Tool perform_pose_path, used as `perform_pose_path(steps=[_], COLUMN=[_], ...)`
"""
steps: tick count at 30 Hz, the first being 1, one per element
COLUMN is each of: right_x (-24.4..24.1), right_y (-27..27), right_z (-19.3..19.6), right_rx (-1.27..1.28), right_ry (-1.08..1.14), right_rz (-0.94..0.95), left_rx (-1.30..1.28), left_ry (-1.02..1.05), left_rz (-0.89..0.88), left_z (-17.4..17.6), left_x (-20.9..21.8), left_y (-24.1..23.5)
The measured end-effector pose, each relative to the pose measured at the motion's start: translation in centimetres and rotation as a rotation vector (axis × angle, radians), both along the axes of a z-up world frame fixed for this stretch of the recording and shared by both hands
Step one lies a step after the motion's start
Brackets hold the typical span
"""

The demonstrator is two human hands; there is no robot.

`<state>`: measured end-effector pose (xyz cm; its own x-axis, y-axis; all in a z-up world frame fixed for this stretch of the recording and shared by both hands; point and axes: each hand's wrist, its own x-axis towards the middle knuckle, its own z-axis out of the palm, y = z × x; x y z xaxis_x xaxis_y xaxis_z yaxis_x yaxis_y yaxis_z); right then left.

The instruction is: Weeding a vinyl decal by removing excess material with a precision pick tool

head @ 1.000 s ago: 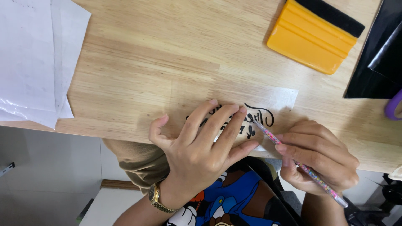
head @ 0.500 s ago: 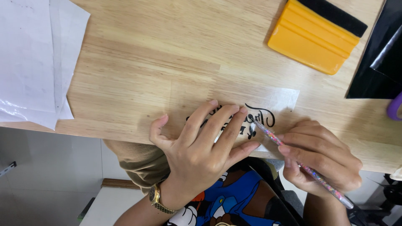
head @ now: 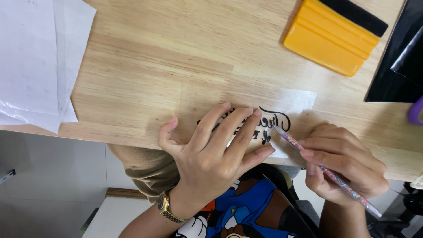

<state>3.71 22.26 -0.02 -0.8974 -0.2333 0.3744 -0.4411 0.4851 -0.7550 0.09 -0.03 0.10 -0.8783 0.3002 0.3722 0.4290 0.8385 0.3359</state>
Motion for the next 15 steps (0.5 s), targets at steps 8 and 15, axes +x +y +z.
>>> perform_pose_path(steps=[8, 15], right_x=[-0.33, -0.29], right_y=[-0.05, -0.28], right_z=[0.15, 0.11], right_rx=[0.03, 0.032], right_ry=[0.02, 0.017], right_rz=[0.044, 0.028], left_rx=[-0.002, -0.004], left_ry=[-0.004, 0.0], left_rz=[0.002, 0.0], left_z=[-0.04, -0.05], left_x=[0.01, -0.02], left_y=[0.02, -0.02])
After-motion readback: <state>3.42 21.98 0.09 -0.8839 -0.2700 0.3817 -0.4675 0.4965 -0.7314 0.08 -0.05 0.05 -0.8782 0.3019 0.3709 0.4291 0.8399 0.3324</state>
